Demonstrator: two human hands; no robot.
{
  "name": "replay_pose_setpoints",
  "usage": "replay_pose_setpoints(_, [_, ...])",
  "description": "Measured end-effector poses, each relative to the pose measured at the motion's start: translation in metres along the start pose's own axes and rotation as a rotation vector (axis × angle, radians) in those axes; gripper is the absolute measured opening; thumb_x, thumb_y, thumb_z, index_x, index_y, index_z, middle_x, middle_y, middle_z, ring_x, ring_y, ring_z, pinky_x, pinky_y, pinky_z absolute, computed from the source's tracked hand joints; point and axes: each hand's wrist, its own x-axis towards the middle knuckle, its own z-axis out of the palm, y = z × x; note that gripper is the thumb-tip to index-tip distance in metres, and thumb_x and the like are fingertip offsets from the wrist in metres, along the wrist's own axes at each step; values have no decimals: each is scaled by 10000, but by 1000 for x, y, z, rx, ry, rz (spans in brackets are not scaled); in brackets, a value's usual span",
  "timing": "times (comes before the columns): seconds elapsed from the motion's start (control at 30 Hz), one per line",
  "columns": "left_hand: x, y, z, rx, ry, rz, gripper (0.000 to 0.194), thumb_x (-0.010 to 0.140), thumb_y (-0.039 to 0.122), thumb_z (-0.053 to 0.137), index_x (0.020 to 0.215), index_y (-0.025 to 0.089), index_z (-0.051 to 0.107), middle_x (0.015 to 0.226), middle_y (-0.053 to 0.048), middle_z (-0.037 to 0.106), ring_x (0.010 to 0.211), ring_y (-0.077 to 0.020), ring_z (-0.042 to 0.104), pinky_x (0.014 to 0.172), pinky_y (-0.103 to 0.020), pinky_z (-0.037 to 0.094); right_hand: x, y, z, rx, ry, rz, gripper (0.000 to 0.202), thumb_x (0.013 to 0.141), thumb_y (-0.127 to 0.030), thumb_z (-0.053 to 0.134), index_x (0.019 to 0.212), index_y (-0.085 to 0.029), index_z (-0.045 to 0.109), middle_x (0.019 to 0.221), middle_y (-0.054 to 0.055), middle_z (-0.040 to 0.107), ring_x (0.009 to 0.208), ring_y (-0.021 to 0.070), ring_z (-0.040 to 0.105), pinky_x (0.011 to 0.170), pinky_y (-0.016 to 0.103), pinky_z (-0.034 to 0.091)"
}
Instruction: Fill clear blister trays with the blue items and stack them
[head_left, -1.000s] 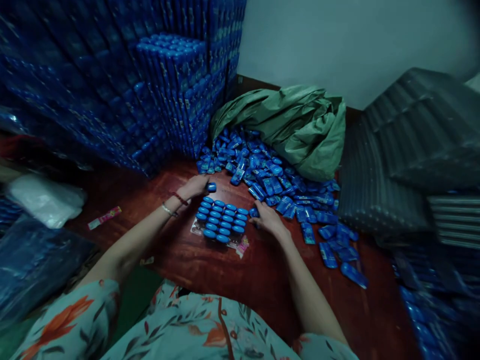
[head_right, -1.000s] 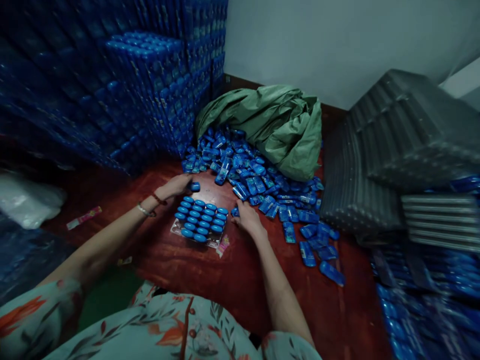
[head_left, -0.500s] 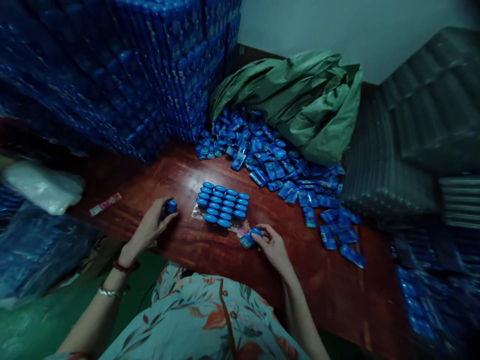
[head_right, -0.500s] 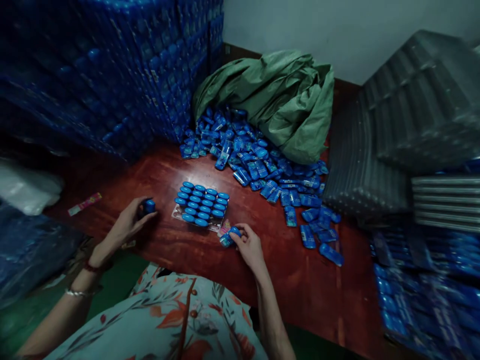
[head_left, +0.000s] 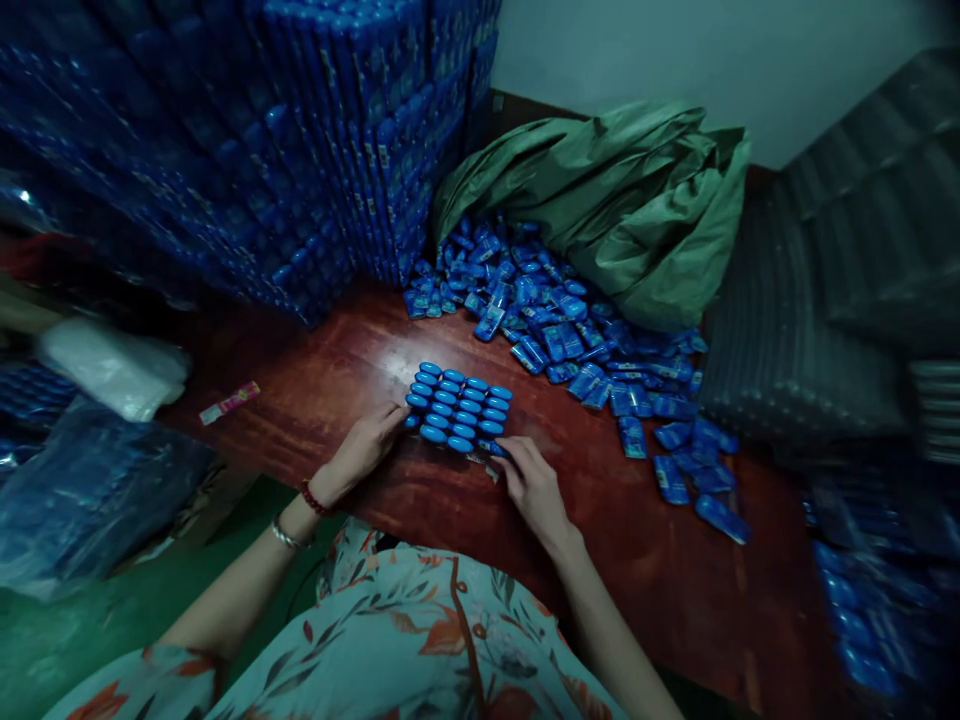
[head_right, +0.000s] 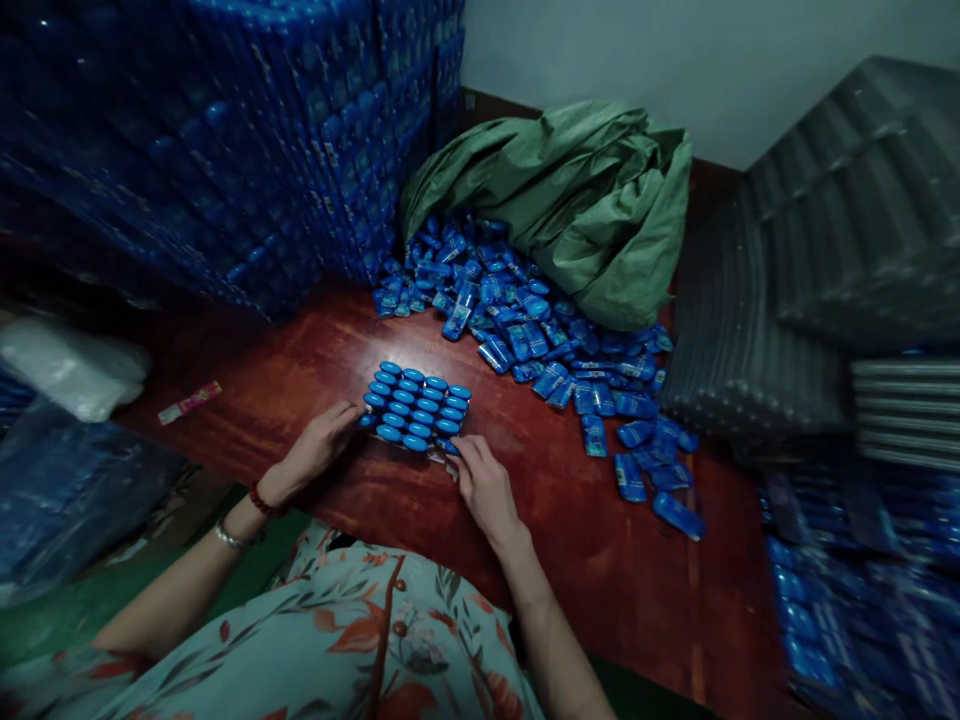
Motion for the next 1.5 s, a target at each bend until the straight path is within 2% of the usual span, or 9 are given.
replay_pose_setpoints(0.2, [11,16,-14,176,-205,20,228,883,88,335,963,169,533,965,-82,578,849,-172,549,764,-290,483,27,-30,-9,-558,-412,-125,330,857,-65,413,1133,-182,551,1018,92,589,871,200,594,694,284,492])
replay_pose_setpoints(0.37, [-4,7,5,227,-75,18,348,902,105,297,1197,148,477,1021,-112,588,896,-192,563,792,-322,487,47,-42,-13,-653,-541,-105,309,862,-63,413,1088,-200,572,1024,78,586,830,175,602,615,243,471])
replay_pose_setpoints(0.53, [-12,1,22,381,154,30,424,901,200,418,1324,228,441,1298,-149,501,1147,-272,489,926,-416,385,28,-25,4,-657,-341,-108,413,861,-61,419,1237,-193,530,1056,107,597,857,185,594,704,280,497])
replay_pose_setpoints(0.77, [-5,-3,17,183,76,106,499,938,225,326,1432,230,261,1438,-115,389,1374,-235,259,1100,-475,132,13,-9,12,-452,108,8,371,939,-302,396,1288,-272,518,1108,103,547,913,183,576,747,279,491])
replay_pose_setpoints(0.93, [65,-4,-5,18,211,-4,397,940,262,335,1317,194,439,1334,-111,505,1264,-205,418,1041,-406,314,82,35,-23,-441,274,152,361,950,-290,335,1203,-211,579,988,93,582,944,207,532,834,338,453])
replay_pose_setpoints(1.1, [182,6,1,120,-171,-167,306,899,341,427,998,132,628,1029,-136,655,961,-234,604,845,-335,450,138,61,-18,-629,45,278,331,922,-239,394,1202,-154,548,1070,129,557,963,227,515,762,324,450])
replay_pose_setpoints(1.2, [225,7,24,122,-220,-232,360,794,426,588,902,85,630,932,-175,657,842,-250,628,722,-304,467,126,57,-2,-660,2,293,300,917,-239,418,1170,-163,559,1048,117,545,906,210,541,708,297,448])
replay_pose_setpoints(1.33, [242,1,44,73,-264,-237,280,720,338,668,857,99,618,861,-129,657,774,-211,621,663,-253,446,79,48,9,-672,8,313,313,922,-253,419,1206,-197,537,1044,107,530,870,193,558,707,291,447])
replay_pose_setpoints(1.5, [226,-17,23,-23,-218,-204,231,743,271,597,916,118,587,826,-50,644,750,-168,579,666,-240,443,44,49,-7,-436,25,312,306,929,-326,393,1127,-197,588,1005,87,567,897,197,573,760,307,464])
